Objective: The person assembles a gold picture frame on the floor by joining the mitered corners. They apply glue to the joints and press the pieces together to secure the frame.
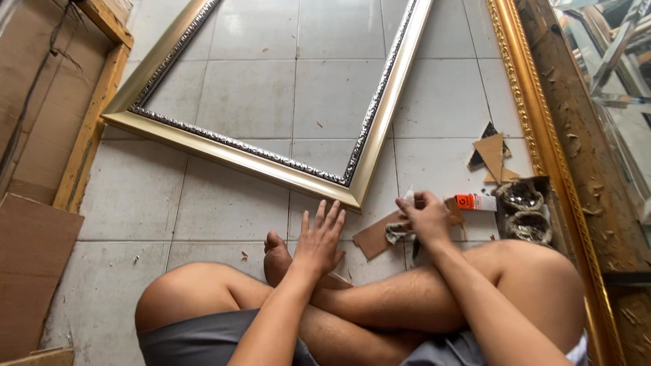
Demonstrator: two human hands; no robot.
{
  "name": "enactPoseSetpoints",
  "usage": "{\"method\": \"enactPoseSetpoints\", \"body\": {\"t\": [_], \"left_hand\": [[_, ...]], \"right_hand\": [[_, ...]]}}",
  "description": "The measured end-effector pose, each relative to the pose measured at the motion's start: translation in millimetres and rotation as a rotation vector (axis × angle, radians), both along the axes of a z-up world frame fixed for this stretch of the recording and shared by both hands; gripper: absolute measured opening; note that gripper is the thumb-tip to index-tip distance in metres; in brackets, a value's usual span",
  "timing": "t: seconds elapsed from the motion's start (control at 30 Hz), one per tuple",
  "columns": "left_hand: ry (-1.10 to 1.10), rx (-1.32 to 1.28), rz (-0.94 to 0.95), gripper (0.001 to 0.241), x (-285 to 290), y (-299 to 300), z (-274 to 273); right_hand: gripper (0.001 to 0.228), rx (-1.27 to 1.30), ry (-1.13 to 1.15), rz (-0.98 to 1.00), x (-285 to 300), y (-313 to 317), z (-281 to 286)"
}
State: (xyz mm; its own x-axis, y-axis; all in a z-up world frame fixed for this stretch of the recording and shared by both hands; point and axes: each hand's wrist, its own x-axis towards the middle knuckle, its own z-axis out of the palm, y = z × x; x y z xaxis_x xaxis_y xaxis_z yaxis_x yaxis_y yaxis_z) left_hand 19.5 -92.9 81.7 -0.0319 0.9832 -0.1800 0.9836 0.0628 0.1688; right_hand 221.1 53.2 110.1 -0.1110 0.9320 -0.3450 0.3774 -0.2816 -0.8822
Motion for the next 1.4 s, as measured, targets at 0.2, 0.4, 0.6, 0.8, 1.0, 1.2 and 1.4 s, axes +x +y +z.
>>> {"method": "enactPoseSetpoints", "body": {"t": [0.2, 0.4, 0.6, 0.8, 1.0, 1.2, 1.4], "left_hand": [[0.026, 0.161, -0.001, 0.086, -7, 17, -17], [0.013, 0.19, -0.024, 0.091, -26, 64, -25], [0.139, 0.001, -0.405, 0.101, -38, 104, 3], [0.045, 0.265, -0.661, 0.072, -72, 151, -58], [-0.02, 0.374, -0.683, 0.059, -76, 162, -59], [-0.089, 0.458, -0.693, 0.051, -74, 164, -76], [-0.031, 0.469, -0.672, 0.047, -68, 158, -65]], "right_hand": [[0.052, 0.334, -0.425, 0.341, -6, 14, -36], [0.027, 0.407, -0.233, 0.208, -19, 33, -38], [0.031, 0.403, -0.248, 0.105, -15, 46, -56], [0.028, 0.28, -0.151, 0.075, -20, 52, -49], [0.031, 0.261, -0.108, 0.077, -24, 54, -52], [0.033, 0.198, -0.258, 0.217, -21, 39, -36], [0.03, 0.234, -0.409, 0.405, -25, 22, -44]]}}
